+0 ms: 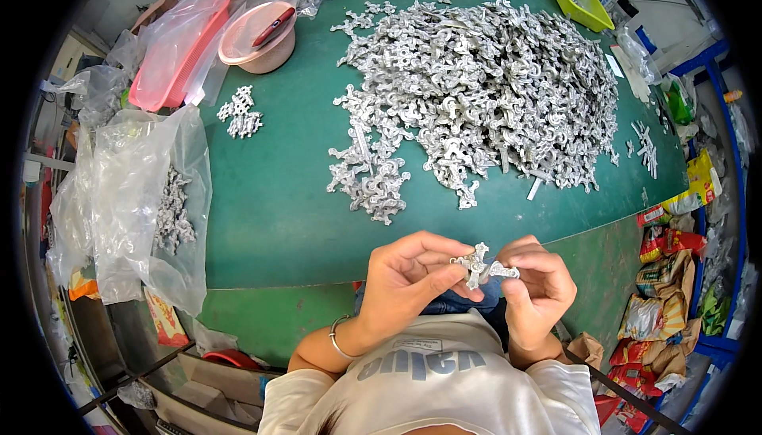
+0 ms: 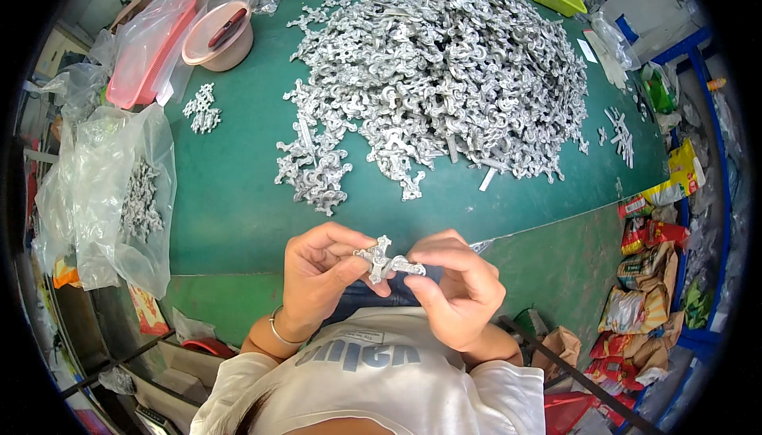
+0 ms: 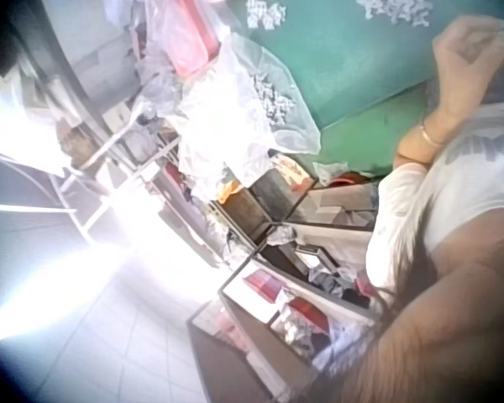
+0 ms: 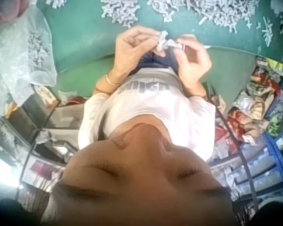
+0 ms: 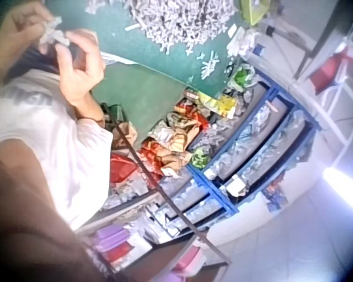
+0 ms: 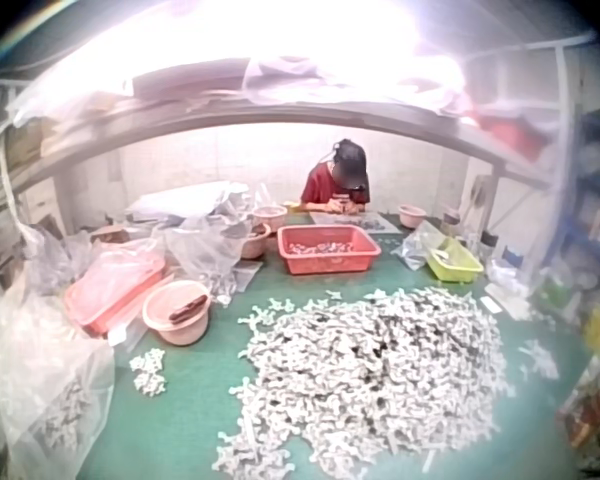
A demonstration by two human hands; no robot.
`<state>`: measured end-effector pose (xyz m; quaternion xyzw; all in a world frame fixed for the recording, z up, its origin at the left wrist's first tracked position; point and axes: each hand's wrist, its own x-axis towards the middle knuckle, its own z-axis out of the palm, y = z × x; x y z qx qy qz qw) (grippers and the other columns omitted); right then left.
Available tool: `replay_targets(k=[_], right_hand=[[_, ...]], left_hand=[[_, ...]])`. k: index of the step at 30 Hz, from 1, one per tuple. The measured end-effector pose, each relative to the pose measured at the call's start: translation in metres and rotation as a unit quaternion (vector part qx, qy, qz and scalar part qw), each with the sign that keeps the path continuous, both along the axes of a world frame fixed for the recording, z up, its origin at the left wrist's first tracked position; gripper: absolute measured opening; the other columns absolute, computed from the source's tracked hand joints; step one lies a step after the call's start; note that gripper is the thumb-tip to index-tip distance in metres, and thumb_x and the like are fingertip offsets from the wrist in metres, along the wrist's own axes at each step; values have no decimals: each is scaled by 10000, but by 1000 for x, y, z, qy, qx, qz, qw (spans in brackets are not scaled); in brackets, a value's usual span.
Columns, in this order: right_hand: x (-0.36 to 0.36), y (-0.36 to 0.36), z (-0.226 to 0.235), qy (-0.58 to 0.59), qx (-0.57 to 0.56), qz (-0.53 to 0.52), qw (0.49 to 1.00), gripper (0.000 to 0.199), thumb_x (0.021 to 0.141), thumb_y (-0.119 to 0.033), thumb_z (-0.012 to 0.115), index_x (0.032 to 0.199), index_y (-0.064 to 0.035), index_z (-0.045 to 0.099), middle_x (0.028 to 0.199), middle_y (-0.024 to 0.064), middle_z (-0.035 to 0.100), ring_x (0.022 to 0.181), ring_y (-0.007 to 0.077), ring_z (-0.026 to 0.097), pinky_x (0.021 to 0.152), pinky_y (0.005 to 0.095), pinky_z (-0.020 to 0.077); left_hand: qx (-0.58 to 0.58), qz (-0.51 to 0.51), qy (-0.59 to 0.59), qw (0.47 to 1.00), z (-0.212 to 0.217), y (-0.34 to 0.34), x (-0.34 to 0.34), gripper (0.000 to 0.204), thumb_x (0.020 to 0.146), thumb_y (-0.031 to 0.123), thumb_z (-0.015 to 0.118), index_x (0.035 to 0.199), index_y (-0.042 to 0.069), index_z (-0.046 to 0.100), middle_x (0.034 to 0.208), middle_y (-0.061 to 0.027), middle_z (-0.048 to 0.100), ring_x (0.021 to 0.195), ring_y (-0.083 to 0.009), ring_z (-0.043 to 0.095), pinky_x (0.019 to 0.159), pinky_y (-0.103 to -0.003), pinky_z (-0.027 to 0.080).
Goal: The person sorts small cross-shaped metal parts from a pile on a workbench and places them into a plastic bag by hand.
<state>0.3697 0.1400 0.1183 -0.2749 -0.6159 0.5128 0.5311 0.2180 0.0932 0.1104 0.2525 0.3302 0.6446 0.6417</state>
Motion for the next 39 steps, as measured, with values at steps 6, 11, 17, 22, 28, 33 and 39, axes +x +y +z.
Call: replay_targets(k=[6,11,17,22,28,33,39], right_hand=[[-4,-2,0,-25,39,-9,999,201,701,47,670,879,70,579,793,157,605,721,237,563,654,324,440],[-6,-3,5,-108,161,-14,981,223,683,64,667,890,57,585,790,143,610,692,243,569,622,317,446],[-2,-7,14,-128,196,-10,972,232,680,78,660,896,53,579,787,141,608,689,245,571,607,319,448],[3,-13,9,-72,145,-10,987,194,750,34,635,910,60,529,807,166,593,709,249,561,628,329,449],[12,-14,9,68,-23,40,997,187,830,-59,591,942,43,481,797,158,568,733,218,535,673,324,456],[24,-11,6,98,-27,32,994,198,844,-106,583,926,30,465,804,164,566,737,212,532,643,317,467],[43,1,10,120,1,35,992,195,852,-117,570,930,21,457,786,160,556,718,205,519,595,308,480]], left_hand=[[28,10,-9,1000,1,-2,-3,148,815,-59,540,961,-71,524,879,-189,622,742,-227,639,672,-318,541],[68,69,84,992,-4,-4,1,154,782,-109,556,929,-77,524,822,-187,628,725,-221,635,656,-329,541],[72,68,157,983,4,-9,1,127,783,-50,613,898,-83,572,837,-163,647,684,-194,650,619,-252,534],[-17,-24,4,1000,12,-4,-2,115,815,-21,576,895,-104,581,796,-179,637,649,-224,648,586,-283,547],[-47,-39,13,998,35,-5,5,166,849,45,552,909,-104,592,787,-189,635,626,-237,648,564,-283,548],[-62,-50,12,997,42,-1,20,197,865,85,541,908,-100,594,743,-173,631,617,-239,648,552,-286,543],[-88,-80,16,993,46,10,42,212,873,111,539,911,-91,591,720,-165,627,588,-233,639,548,-289,538]])
